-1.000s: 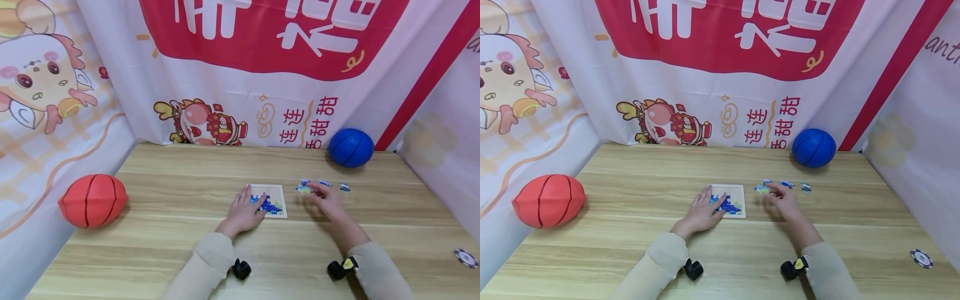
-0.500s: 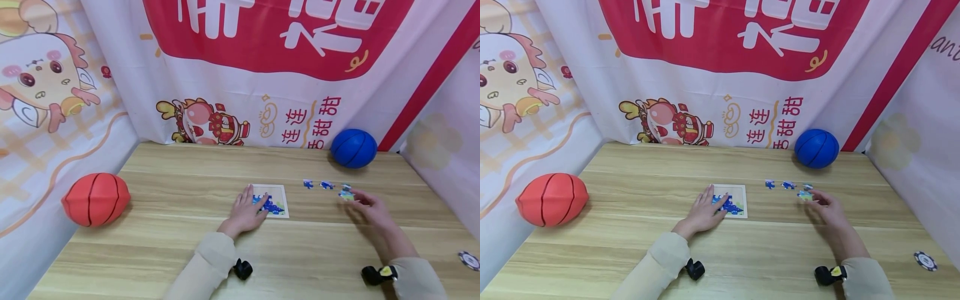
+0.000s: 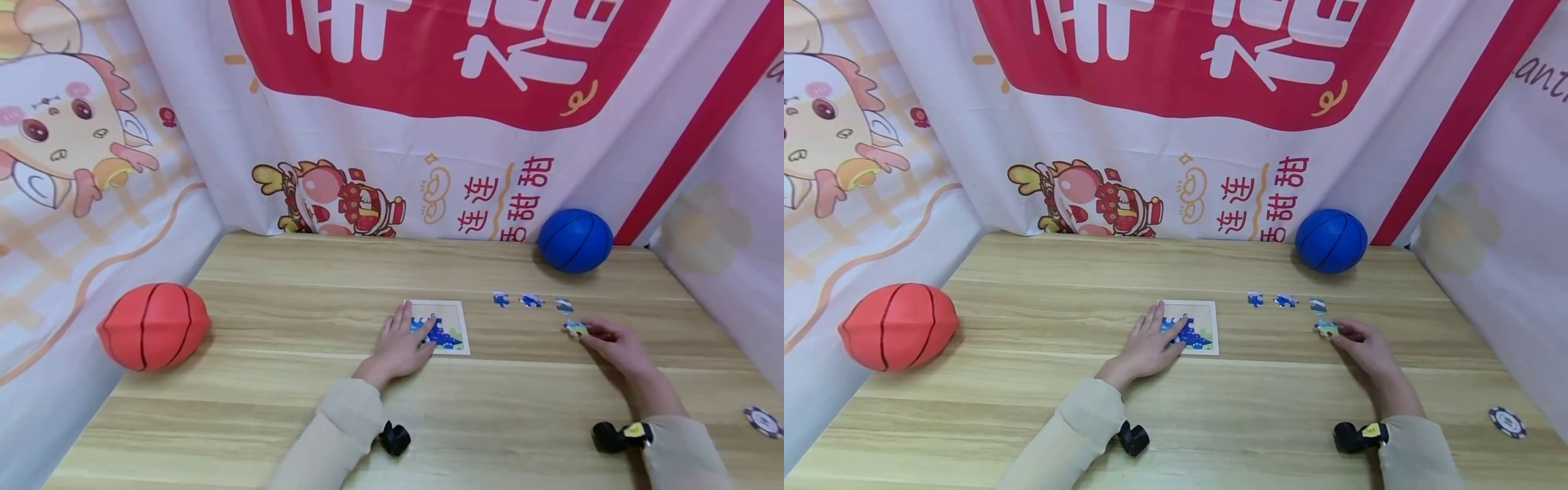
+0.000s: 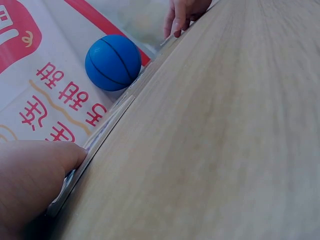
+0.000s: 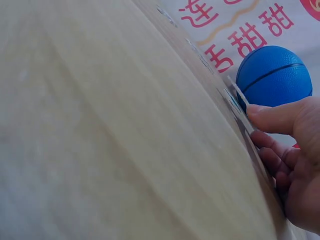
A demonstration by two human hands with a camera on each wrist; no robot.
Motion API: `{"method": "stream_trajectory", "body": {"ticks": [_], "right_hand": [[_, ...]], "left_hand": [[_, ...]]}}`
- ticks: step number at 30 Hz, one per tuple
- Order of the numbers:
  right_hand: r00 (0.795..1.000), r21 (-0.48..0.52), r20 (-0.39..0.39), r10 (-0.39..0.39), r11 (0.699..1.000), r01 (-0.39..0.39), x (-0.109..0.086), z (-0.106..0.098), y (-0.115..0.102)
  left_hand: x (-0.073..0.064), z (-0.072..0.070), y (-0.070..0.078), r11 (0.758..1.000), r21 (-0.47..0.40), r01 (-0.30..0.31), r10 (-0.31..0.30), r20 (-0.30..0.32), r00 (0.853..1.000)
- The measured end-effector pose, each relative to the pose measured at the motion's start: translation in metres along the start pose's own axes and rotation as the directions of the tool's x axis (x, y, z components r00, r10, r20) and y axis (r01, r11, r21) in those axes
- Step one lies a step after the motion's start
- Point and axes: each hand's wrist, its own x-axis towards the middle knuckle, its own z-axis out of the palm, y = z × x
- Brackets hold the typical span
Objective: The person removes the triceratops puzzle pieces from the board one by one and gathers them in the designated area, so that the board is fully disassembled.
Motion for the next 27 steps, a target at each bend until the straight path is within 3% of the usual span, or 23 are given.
{"method": "stream_trajectory", "body": {"ticks": [2,6,17,27], "right_hand": [[0.998,-0.045,-0.032,-0.053,0.998,0.051,0.002,0.002,0.000],[0.997,-0.043,-0.042,-0.070,0.997,0.068,0.004,0.004,0.001],[0.994,-0.119,0.080,0.081,0.990,-0.071,0.012,0.002,-0.002],[0.993,-0.118,0.078,0.092,0.990,-0.083,0.013,0.003,-0.002]], "left_hand": [[0.000,0.001,-0.001,1.000,0.002,-0.002,0.002,-0.002,1.000],[0.000,0.001,-0.001,1.000,0.004,-0.005,0.005,-0.005,1.000],[-0.001,-0.001,0.001,1.000,0.011,-0.004,0.004,-0.001,1.000],[-0.001,-0.001,0.001,1.000,0.014,-0.004,0.004,0.001,1.000]]}}
